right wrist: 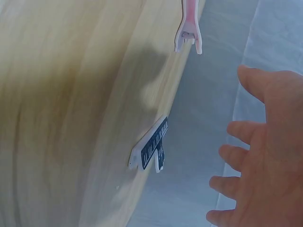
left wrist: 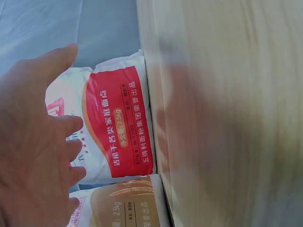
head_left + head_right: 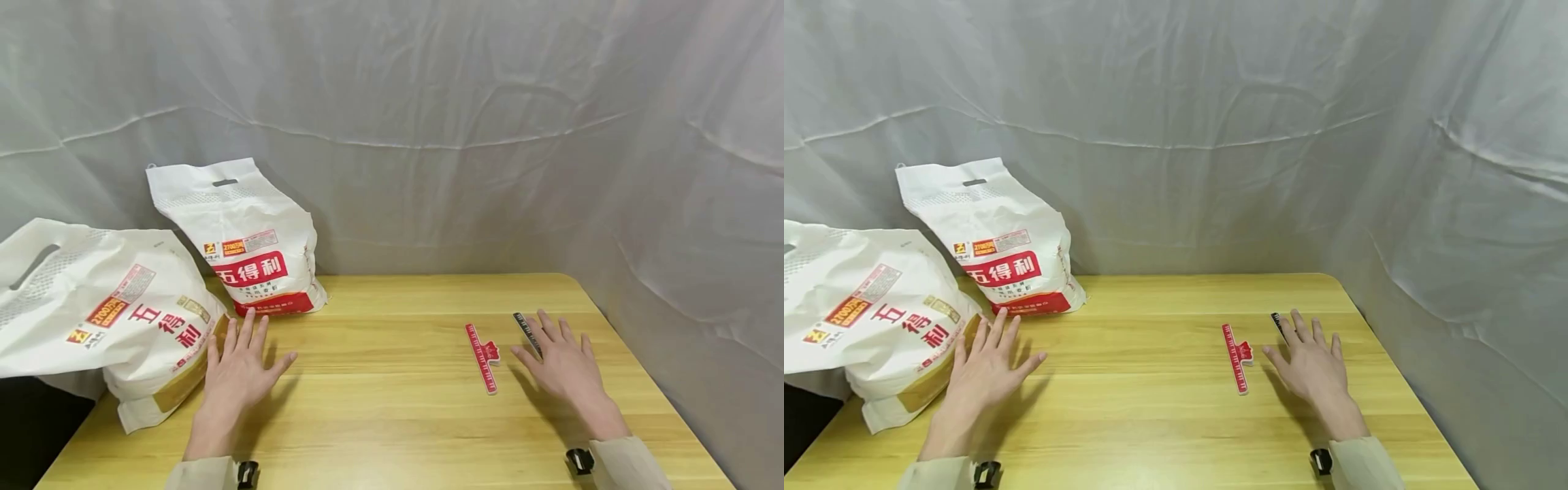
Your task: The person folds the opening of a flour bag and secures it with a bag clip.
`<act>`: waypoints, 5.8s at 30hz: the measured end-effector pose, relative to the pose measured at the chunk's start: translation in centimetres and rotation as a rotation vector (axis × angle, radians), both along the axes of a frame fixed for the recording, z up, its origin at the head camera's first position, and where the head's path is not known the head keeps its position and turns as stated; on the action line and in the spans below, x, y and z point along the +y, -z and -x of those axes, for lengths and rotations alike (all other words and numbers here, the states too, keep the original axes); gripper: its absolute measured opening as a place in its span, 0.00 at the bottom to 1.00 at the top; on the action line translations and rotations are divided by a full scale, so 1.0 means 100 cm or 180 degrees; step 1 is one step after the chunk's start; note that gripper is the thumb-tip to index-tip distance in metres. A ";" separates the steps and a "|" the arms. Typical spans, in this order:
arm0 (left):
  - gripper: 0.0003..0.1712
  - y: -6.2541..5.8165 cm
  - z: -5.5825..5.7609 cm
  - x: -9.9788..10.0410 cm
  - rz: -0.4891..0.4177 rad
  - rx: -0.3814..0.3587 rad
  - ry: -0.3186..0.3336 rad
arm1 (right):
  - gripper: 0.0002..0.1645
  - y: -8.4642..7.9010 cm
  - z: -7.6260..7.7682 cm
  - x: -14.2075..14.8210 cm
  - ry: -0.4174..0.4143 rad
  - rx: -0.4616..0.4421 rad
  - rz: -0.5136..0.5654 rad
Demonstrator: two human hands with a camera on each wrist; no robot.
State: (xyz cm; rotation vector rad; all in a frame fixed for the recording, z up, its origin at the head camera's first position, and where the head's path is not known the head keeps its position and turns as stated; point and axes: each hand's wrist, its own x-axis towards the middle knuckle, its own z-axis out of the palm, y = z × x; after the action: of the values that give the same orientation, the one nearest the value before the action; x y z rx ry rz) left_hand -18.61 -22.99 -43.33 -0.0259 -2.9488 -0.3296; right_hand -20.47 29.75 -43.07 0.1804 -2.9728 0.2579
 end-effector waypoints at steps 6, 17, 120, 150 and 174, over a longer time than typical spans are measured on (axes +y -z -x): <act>0.57 0.002 0.000 -0.001 0.0004 0.0049 -0.0017 | 0.47 0.002 0.000 -0.002 -0.0034 0.0045 0.0035; 0.54 0.002 0.000 0.001 -0.0058 0.0301 -0.0015 | 0.47 -0.001 0.002 -0.008 -0.0082 0.0132 0.0154; 0.71 -0.026 0.117 -0.024 -0.1139 0.1067 -0.0928 | 0.46 -0.040 0.147 -0.385 -0.1358 0.0187 0.1867; 0.70 -0.017 0.123 0.006 -0.1106 0.1232 -0.0954 | 0.45 -0.026 0.150 -0.356 -0.1222 0.0369 0.2004; 0.69 -0.016 0.129 0.083 -0.1083 0.1294 -0.0698 | 0.45 -0.023 0.151 -0.269 -0.1002 0.0410 0.2063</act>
State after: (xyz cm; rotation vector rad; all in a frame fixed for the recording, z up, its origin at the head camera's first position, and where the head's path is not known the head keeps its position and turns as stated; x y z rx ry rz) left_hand -31.52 -14.71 -41.76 0.2426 -2.4330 -0.6948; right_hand -35.55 2.80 -40.74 0.5497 -2.5566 1.1633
